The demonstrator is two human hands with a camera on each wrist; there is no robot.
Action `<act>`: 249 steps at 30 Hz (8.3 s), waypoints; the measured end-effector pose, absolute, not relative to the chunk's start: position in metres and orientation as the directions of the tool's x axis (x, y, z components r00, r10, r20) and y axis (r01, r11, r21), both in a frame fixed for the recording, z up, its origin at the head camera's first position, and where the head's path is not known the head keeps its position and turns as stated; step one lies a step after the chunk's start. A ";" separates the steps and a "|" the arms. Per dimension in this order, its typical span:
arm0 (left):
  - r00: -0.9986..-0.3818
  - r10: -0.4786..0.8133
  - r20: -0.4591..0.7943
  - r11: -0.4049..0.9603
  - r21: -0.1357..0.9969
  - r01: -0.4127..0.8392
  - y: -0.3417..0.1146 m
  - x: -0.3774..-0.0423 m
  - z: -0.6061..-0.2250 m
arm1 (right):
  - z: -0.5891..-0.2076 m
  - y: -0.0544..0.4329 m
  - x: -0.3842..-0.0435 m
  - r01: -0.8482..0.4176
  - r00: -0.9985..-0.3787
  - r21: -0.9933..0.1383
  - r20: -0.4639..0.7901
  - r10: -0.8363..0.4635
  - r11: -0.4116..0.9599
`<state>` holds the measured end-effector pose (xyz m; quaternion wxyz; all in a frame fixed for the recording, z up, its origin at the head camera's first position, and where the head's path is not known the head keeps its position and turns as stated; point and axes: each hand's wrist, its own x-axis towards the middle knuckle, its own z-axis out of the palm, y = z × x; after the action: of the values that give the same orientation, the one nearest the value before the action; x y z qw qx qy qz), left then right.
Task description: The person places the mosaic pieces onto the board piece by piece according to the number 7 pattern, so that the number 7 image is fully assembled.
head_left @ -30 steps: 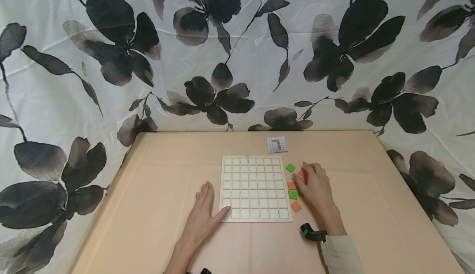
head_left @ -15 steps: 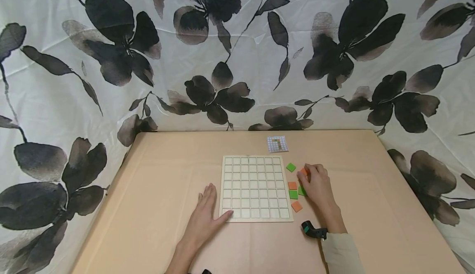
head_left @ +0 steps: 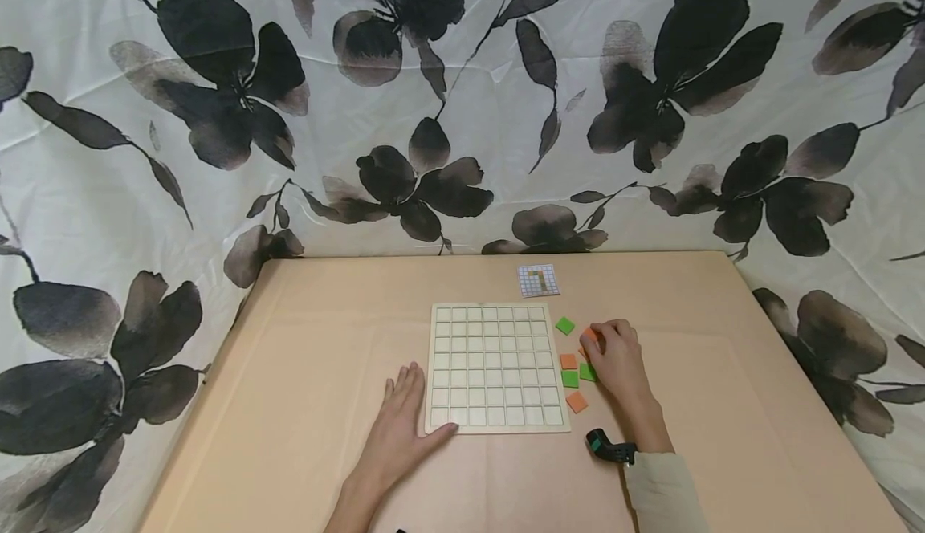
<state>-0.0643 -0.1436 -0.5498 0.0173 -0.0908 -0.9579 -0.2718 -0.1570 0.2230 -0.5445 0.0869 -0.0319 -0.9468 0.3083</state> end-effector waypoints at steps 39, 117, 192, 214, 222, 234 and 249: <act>-0.975 0.203 0.089 0.862 0.457 0.221 -0.144 -0.064 -0.552 | -0.548 0.221 -0.161 -0.016 -0.967 -0.624 0.208 0.146 0.782; -0.954 0.263 0.147 0.867 0.397 0.300 -0.152 -0.056 -0.552 | -0.518 0.112 -0.181 -0.215 -0.975 -0.720 0.197 -0.103 0.660; -0.957 0.263 0.120 0.875 0.389 0.289 -0.148 -0.056 -0.550 | -0.543 0.074 -0.192 -0.339 -0.941 -0.611 0.220 -0.258 0.715; -0.958 0.254 0.135 0.873 0.395 0.287 -0.147 -0.056 -0.551 | -0.528 0.083 -0.182 -0.344 -0.939 -0.621 0.218 -0.266 0.705; -0.957 0.256 0.139 0.875 0.388 0.290 -0.146 -0.057 -0.550 | -0.525 0.090 -0.179 -0.325 -0.946 -0.607 0.211 -0.248 0.725; -0.956 0.254 0.144 0.869 0.400 0.291 -0.145 -0.057 -0.549 | -0.521 0.100 -0.176 -0.287 -0.958 -0.639 0.195 -0.210 0.714; -0.954 0.263 0.142 0.869 0.396 0.298 -0.148 -0.056 -0.549 | -0.514 0.115 -0.172 -0.241 -0.971 -0.650 0.168 -0.173 0.721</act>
<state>-0.0562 -0.1484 -0.5489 0.0418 -0.1452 -0.9657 -0.2113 -0.1719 0.1151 -0.5136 0.0477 0.1116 -0.9263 0.3567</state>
